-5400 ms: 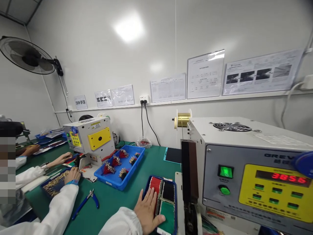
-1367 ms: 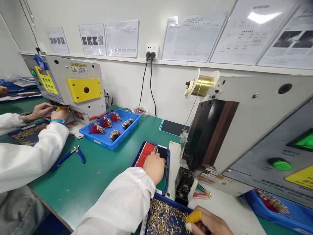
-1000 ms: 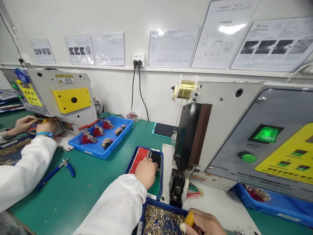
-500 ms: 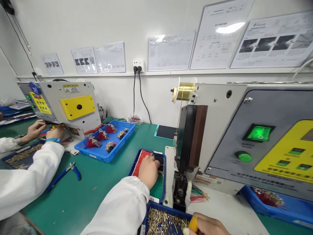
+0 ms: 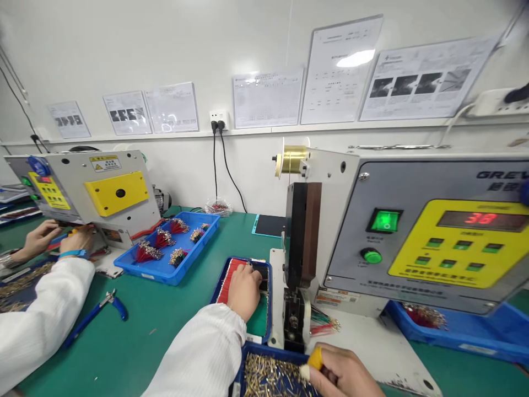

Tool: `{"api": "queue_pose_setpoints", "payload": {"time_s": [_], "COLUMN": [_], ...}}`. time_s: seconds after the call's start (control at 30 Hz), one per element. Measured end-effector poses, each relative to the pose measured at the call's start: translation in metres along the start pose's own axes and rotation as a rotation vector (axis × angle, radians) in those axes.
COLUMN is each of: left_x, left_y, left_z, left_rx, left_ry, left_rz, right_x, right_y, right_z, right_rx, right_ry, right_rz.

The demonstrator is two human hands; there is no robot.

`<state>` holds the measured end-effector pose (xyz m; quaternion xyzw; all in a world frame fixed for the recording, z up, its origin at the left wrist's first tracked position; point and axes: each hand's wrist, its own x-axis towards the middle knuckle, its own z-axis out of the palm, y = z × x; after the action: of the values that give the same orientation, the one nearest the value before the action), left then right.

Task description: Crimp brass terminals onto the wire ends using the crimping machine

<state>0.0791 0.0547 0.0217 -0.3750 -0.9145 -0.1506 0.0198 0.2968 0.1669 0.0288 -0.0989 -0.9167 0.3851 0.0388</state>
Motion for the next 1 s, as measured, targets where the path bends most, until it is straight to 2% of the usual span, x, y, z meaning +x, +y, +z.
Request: {"api": "queue_pose_setpoints", "payload": {"time_s": [0.1, 0.23, 0.33, 0.4, 0.53, 0.63, 0.77, 0.87, 1.0], "left_x": [0.001, 0.001, 0.0, -0.001, -0.006, -0.011, -0.017, -0.02, -0.023], "left_y": [-0.002, -0.002, -0.003, -0.004, -0.003, 0.002, 0.01, 0.016, 0.022], "left_z": [-0.001, -0.002, -0.003, -0.004, -0.006, -0.005, -0.006, -0.009, -0.009], "left_rx": [-0.031, -0.036, -0.044, -0.056, -0.09, -0.155, -0.233, -0.28, -0.329], "left_ry": [-0.021, 0.008, 0.033, 0.052, 0.135, 0.287, 0.429, 0.47, 0.501], "left_rz": [-0.024, -0.026, -0.018, -0.008, 0.018, 0.11, 0.281, 0.394, 0.461], "right_x": [0.003, 0.014, 0.023, 0.029, 0.037, 0.042, 0.051, 0.057, 0.062], "right_y": [0.001, 0.002, -0.009, -0.022, -0.044, -0.04, -0.019, -0.01, -0.008], "right_z": [0.002, 0.005, -0.008, -0.027, -0.068, -0.078, -0.061, -0.046, -0.038], "right_rx": [0.151, 0.402, 0.486, 0.522, 0.58, 0.657, 0.792, 0.867, 0.901], "right_ry": [0.055, 0.066, 0.061, -0.034, -0.319, -0.369, -0.152, 0.041, 0.22], "right_rz": [0.016, 0.101, 0.124, 0.129, 0.104, 0.109, 0.117, 0.081, 0.067]}}
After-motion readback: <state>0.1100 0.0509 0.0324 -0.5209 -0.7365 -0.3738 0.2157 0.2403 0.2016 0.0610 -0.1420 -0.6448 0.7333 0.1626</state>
